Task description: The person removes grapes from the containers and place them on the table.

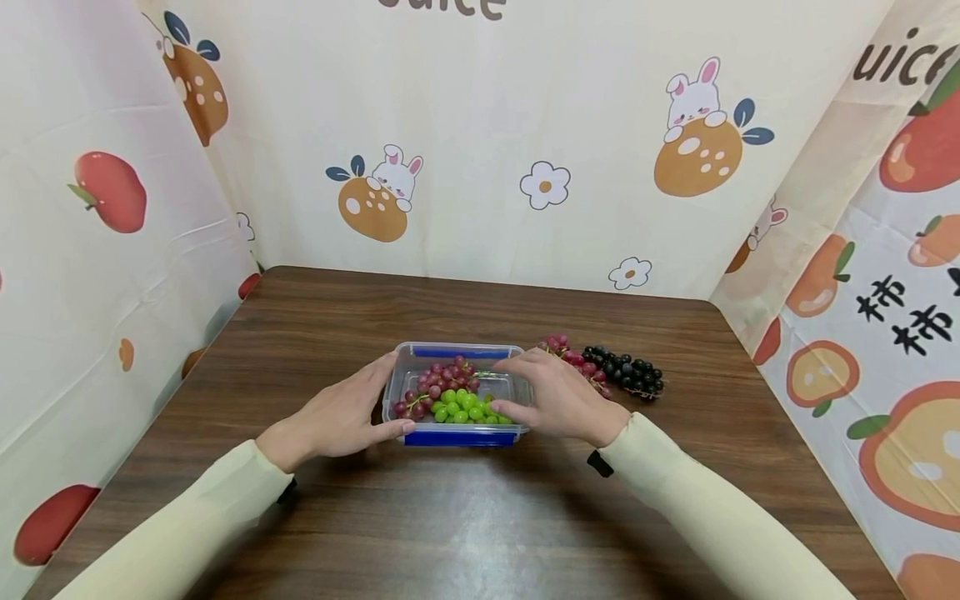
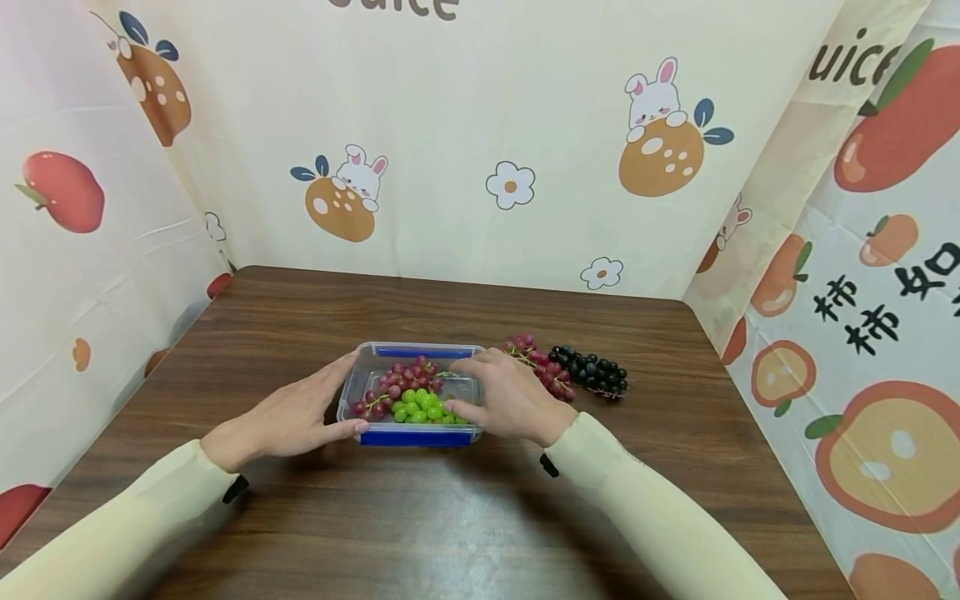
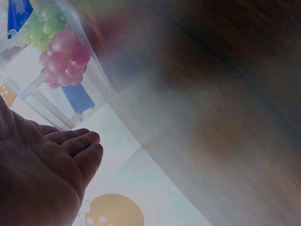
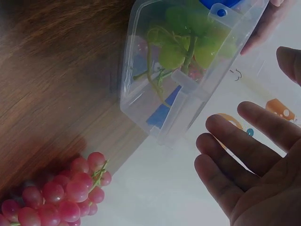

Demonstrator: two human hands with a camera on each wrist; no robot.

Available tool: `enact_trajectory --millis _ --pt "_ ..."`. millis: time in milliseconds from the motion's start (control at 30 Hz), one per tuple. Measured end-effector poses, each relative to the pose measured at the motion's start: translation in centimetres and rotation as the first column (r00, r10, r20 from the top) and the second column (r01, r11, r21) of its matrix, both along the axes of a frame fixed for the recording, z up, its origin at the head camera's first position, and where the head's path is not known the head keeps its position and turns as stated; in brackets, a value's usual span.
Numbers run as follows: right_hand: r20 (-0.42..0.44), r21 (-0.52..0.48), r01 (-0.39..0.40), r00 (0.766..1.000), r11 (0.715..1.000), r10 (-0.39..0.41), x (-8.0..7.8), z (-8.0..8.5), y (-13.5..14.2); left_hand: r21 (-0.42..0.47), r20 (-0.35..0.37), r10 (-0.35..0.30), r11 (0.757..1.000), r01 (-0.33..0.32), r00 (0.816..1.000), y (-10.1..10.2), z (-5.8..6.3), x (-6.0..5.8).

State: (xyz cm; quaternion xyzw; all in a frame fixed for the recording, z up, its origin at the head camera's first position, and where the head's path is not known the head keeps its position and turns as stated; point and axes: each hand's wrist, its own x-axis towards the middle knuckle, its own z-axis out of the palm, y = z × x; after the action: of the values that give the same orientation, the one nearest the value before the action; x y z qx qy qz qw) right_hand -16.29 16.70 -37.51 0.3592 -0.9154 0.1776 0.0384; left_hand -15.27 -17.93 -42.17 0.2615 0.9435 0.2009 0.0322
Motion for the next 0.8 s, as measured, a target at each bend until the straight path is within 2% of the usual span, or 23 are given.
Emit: enact_trajectory --millis 300,800 --pt "0.032 0.025 -0.015 0.999 1.0 0.014 0.0 0.0 -0.8 -0.003 0.004 0.002 1.0 -0.002 1.0 0.0 0.1 0.0" --pt "0.027 0.039 -0.071 0.997 0.997 0.07 -0.3 -0.3 -1.8 -0.005 -0.001 0.001 1.0 -0.001 1.0 0.0 0.0 0.0"
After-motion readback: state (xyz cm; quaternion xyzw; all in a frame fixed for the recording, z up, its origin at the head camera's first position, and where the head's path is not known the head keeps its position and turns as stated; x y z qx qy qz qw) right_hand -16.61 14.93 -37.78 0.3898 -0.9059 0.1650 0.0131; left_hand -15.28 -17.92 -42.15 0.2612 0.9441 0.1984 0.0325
